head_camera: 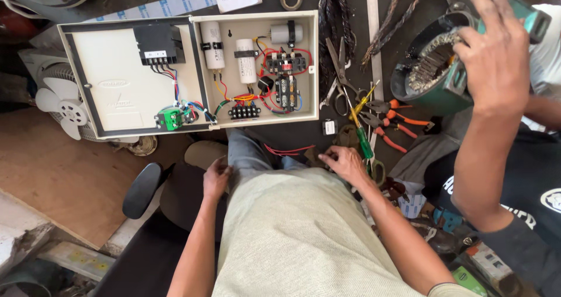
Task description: The person works on an open electrical control box, using a screwdriver to tighten connections and a multimeter to test continuity between terminals. They handle red and black test leads and adjust internal wiring while another person works on a motor nearby.
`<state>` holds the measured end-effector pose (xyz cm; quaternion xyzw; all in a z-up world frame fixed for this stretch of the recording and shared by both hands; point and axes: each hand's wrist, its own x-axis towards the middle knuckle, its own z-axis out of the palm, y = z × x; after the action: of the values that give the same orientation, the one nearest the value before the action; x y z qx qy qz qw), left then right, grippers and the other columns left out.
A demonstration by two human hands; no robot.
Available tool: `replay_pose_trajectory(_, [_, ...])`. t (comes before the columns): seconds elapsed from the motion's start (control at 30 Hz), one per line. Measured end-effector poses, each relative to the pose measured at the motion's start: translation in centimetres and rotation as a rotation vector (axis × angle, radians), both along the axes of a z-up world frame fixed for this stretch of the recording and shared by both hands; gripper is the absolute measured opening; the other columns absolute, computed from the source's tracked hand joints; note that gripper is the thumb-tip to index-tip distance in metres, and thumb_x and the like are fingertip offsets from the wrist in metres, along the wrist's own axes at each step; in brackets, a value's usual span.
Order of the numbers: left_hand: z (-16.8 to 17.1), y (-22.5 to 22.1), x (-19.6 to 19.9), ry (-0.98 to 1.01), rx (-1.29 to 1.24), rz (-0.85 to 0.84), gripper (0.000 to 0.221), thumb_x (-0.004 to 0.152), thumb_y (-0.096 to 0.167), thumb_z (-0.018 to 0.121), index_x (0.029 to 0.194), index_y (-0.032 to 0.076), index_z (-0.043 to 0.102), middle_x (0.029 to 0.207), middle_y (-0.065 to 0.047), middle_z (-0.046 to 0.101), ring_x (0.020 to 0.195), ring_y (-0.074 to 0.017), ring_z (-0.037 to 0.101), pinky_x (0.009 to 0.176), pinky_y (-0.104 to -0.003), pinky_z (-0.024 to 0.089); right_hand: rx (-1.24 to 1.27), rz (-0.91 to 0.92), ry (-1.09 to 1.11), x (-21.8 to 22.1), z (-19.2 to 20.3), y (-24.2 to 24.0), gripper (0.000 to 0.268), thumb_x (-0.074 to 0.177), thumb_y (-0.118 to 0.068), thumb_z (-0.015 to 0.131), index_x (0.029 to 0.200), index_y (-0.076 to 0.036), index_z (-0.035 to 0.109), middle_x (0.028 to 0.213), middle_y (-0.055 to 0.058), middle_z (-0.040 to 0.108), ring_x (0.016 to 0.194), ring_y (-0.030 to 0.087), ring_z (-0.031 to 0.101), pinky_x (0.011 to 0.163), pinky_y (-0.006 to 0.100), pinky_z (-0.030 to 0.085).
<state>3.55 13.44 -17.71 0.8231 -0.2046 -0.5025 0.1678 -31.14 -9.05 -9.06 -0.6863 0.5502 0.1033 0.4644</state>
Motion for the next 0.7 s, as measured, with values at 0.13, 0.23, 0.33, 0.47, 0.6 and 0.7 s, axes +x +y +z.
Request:
replay_pose_trajectory(0.13, [-0.5, 1.0, 0.3, 0.001, 0.132, 0.093, 0.053, 0.089, 0.03, 0.073, 0.138, 0.01, 0.063, 0.105, -0.011, 0.078, 0.092, -0.0228, 0.075, 0.085, -0.036, 0.056, -0.169, -0.013, 0.07, 0.2, -1.6, 0.9, 0.036, 0.09, -0.037, 0.072, 0.078, -0.004, 0.076, 0.059, 0.015, 0.066, 0.053, 0.032, 0.065, 0.055, 0.043, 0.048])
replay_pose_trajectory(0.23, [-1.0, 0.8, 0.3, 0.027, 0.115, 0.106, 0.054, 0.089, 0.031, 0.072, 0.138, 0.01, 0.063, 0.103, -0.012, 0.079, 0.092, -0.0241, 0.076, 0.086, -0.036, 0.056, -0.174, -0.032, 0.068, 0.3, -2.0, 0.7, 0.033, 0.09, -0.033, 0.071, 0.076, -0.004, 0.075, 0.058, 0.014, 0.065, 0.051, 0.031, 0.063, 0.053, 0.043, 0.047])
replay_pose_trajectory(0.33, [-1.8, 0.4, -0.2, -0.011, 0.085, 0.055, 0.055, 0.088, 0.031, 0.073, 0.138, 0.012, 0.064, 0.106, -0.012, 0.078, 0.096, -0.0252, 0.075, 0.087, -0.038, 0.056, -0.114, -0.058, 0.058, 0.1, -2.1, 0.4, 0.03, 0.09, -0.031, 0.069, 0.076, -0.005, 0.075, 0.053, 0.012, 0.064, 0.046, 0.029, 0.063, 0.051, 0.042, 0.047])
replay_pose_trajectory(0.47, [-2.6, -0.1, -0.6, -0.067, 0.108, -0.064, 0.055, 0.087, 0.033, 0.074, 0.138, 0.014, 0.064, 0.106, -0.01, 0.078, 0.099, -0.0283, 0.072, 0.087, -0.042, 0.055, -0.095, -0.052, 0.061, 0.1, -2.1, 0.1, 0.03, 0.09, -0.03, 0.069, 0.075, -0.005, 0.075, 0.05, 0.011, 0.063, 0.045, 0.028, 0.062, 0.05, 0.042, 0.046])
replay_pose_trajectory(0.6, [-3.0, -0.7, -0.8, -0.081, 0.101, -0.085, 0.053, 0.087, 0.034, 0.073, 0.136, 0.015, 0.065, 0.106, -0.008, 0.077, 0.093, -0.0297, 0.072, 0.086, -0.043, 0.054, -0.081, -0.046, 0.035, 0.2, -2.1, -0.2, 0.031, 0.091, -0.029, 0.069, 0.073, -0.004, 0.073, 0.053, 0.01, 0.065, 0.046, 0.027, 0.064, 0.049, 0.04, 0.047])
replay_pose_trajectory(0.7, [-3.2, -1.0, -0.9, -0.066, 0.125, -0.095, 0.053, 0.087, 0.035, 0.072, 0.136, 0.016, 0.065, 0.106, -0.007, 0.077, 0.093, -0.0291, 0.072, 0.086, -0.044, 0.054, -0.05, -0.047, 0.045, 0.2, -1.9, -0.3, 0.031, 0.092, -0.028, 0.069, 0.073, -0.003, 0.072, 0.053, 0.011, 0.065, 0.046, 0.027, 0.065, 0.049, 0.039, 0.047])
